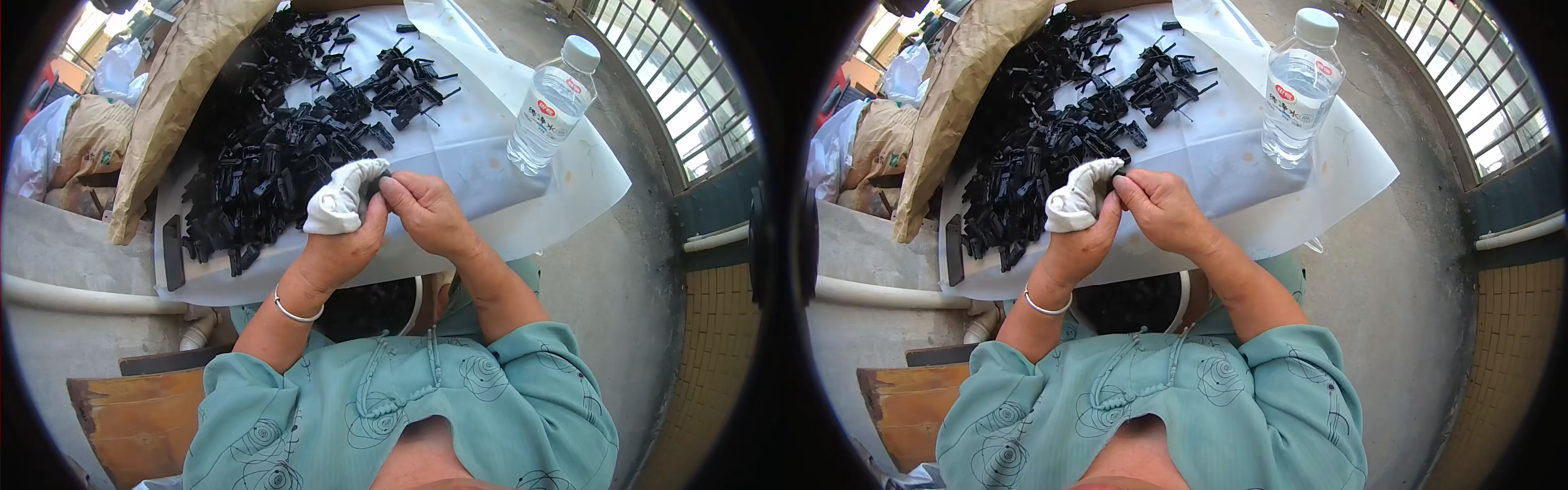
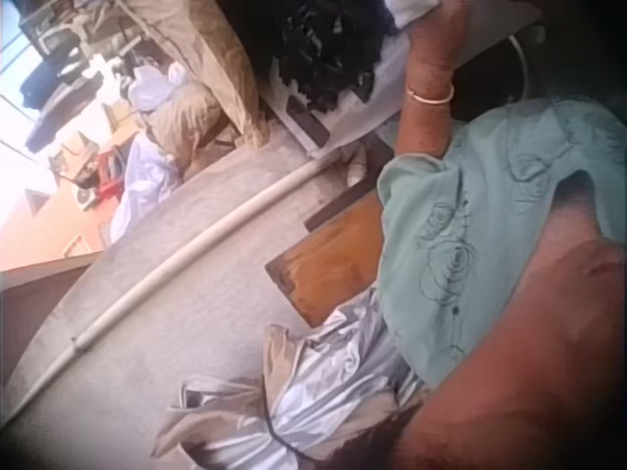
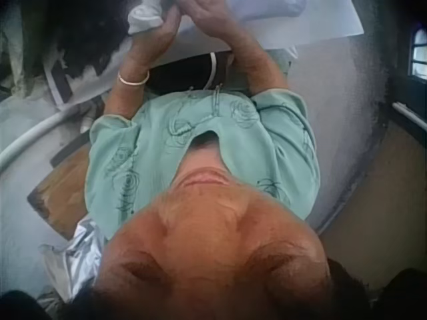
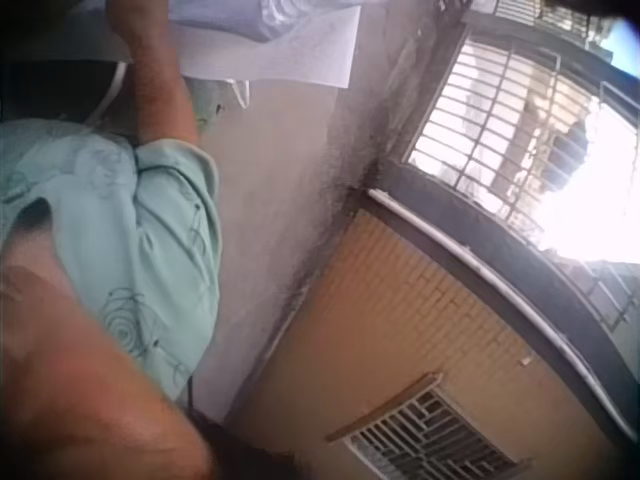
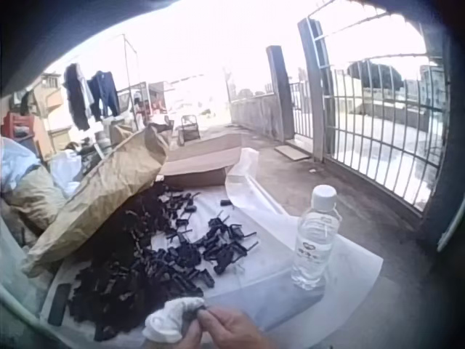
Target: Inspecting and cleaning small black plastic components using a cloth before placing them in a container.
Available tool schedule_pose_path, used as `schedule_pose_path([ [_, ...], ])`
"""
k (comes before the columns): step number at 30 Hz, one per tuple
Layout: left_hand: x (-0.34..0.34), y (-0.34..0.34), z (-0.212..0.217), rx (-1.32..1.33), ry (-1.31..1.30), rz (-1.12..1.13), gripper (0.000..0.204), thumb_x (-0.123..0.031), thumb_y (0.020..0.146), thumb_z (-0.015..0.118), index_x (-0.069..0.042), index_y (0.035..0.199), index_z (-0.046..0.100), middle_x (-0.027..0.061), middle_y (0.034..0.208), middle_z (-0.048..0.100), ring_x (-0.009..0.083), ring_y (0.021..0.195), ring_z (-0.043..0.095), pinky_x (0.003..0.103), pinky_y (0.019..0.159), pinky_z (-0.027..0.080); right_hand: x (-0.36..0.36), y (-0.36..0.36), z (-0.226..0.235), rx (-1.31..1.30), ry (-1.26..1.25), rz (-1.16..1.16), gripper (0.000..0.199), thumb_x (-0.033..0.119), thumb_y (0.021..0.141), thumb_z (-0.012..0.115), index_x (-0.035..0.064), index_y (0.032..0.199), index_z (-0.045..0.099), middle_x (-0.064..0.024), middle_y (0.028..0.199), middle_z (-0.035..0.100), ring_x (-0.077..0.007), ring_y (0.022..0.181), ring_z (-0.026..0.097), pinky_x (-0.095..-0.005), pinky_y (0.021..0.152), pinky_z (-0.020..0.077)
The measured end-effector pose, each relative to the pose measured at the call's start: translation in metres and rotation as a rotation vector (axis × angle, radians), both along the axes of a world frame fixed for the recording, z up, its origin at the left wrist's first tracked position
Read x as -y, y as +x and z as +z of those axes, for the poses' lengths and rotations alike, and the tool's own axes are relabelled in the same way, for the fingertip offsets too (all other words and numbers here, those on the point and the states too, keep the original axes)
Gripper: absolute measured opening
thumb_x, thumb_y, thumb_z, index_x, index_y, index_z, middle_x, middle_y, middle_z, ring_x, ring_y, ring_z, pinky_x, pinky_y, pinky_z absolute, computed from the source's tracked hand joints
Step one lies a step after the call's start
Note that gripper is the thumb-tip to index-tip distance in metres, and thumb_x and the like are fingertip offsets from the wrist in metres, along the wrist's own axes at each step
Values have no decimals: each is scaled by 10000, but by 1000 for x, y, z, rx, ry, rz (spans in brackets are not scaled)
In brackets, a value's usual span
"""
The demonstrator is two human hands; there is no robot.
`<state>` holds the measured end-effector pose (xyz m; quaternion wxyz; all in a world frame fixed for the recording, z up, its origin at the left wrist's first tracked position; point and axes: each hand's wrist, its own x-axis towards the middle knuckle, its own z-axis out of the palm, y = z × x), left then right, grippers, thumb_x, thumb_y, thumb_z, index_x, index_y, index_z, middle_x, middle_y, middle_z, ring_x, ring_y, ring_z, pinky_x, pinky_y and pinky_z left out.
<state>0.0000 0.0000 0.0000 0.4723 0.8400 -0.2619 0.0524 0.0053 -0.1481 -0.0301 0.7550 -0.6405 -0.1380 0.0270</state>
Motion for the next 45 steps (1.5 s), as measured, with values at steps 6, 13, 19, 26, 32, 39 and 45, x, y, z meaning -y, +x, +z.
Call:
schedule_pose_path([
  [6, -4, 0, 8, -303, -448, 45, 274, -48, 890, 483, -19, 1157, 429, 38, 907, 537, 79, 782, 485, 212, 727, 430, 19, -5, 19, 222, -540, 37, 125, 114, 821, 607, 1, 874, 609, 6, 608, 495, -59, 548, 405, -240, 501, 369],
  [13, -7, 3, 16, -429, -308, 28, 346, -59, 891, 389, -25, 1234, 403, 22, 857, 543, 31, 596, 412, 178, 490, 367, 19, -2, 15, 260, -224, -76, 91, 74, 792, 655, 0, 833, 622, 23, 645, 517, -29, 571, 412, -193, 511, 353],
  [19, -2, -4, 28, -497, -320, -131, 251, -57, 846, 413, -29, 1090, 469, -5, 798, 477, 43, 637, 409, 184, 537, 372, 8, 0, 16, 192, -156, -88, 121, 105, 809, 657, 3, 781, 597, 30, 666, 516, -25, 593, 414, -188, 516, 354],
  [26, -3, -1, 23, -533, -321, -17, 217, -26, 825, 424, -11, 1036, 469, 9, 795, 492, 65, 695, 451, 232, 606, 409, 11, 2, 14, 269, -253, 10, 198, 149, 870, 563, -6, 747, 550, -47, 632, 506, -117, 559, 420, -262, 520, 379],
  [32, 2, -2, 11, 34, 48, 19, 243, -23, 798, 437, 5, 1038, 462, 128, 789, 535, 232, 678, 530, 307, 640, 449, 1, 1, 15, 271, -307, 6, 215, 152, 885, 507, -1, 735, 528, -145, 619, 516, -252, 526, 433, -333, 526, 396],
  [39, -16, 12, 30, 208, 486, 28, 331, -80, 775, 533, -13, 1100, 523, 227, 961, 565, 373, 880, 563, 392, 775, 463, -5, 4, 5, 263, -316, 4, 241, 164, 882, 499, 2, 703, 497, -172, 610, 504, -352, 559, 485, -395, 530, 394],
  [45, -37, 79, 62, 640, 686, 308, 304, -198, 793, 578, -55, 1061, 592, 162, 958, 607, 323, 941, 563, 387, 827, 451, 1, 8, 3, 448, -559, -173, 263, 147, 875, 513, -6, 667, 463, -183, 616, 476, -364, 570, 454, -387, 528, 386],
])
